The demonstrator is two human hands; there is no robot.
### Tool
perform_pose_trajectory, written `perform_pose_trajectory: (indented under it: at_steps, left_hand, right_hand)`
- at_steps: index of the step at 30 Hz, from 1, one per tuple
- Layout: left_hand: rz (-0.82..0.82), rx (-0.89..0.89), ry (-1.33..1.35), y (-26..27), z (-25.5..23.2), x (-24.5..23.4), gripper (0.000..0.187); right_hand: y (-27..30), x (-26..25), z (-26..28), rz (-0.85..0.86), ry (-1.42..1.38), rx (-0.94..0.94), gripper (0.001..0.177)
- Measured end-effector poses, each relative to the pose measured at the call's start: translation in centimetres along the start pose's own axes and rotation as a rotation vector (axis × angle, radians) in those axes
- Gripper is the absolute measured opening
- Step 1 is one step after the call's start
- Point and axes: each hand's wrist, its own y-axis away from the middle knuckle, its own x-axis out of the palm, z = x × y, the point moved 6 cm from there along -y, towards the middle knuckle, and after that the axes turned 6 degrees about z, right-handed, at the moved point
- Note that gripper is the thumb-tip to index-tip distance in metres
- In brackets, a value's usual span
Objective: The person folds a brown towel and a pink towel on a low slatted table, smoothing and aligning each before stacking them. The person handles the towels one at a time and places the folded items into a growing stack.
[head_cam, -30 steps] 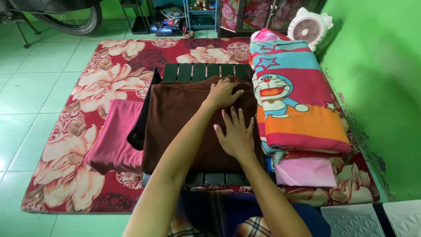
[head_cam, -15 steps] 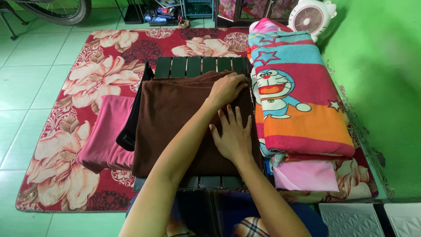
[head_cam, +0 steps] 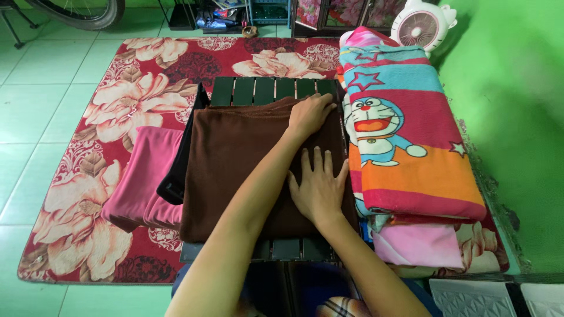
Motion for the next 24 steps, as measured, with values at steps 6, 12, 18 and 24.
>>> perform_pose_trajectory:
  at_steps: [6, 12, 18, 24]
  left_hand:
    - [0.164, -0.030, 0.075, -0.7, 0.8, 0.4, 0.037]
    - [0.207, -0.064, -0.274, 4.7, 3.4, -6.2, 0.076]
    - [0.034, -0.112, -0.209, 8.3, 4.6, -8.9, 0.062]
    - [-0.108, -0.052, -0.274, 8.8, 4.5, -9.3, 0.058]
  right_hand:
    - [-0.9, -1.2, 0.6, 0.007, 0.036, 0.008, 0.069]
    - [-3.8, -0.2, -0.8, -0.037, -0.025, 0.078, 0.038]
    - [-11.8, 3.7, -2.9, -0.279, -0.135, 0.110, 0.064]
    - [-17.7, 6.9, -4.5, -0.331, -0.493, -0.102, 0.042]
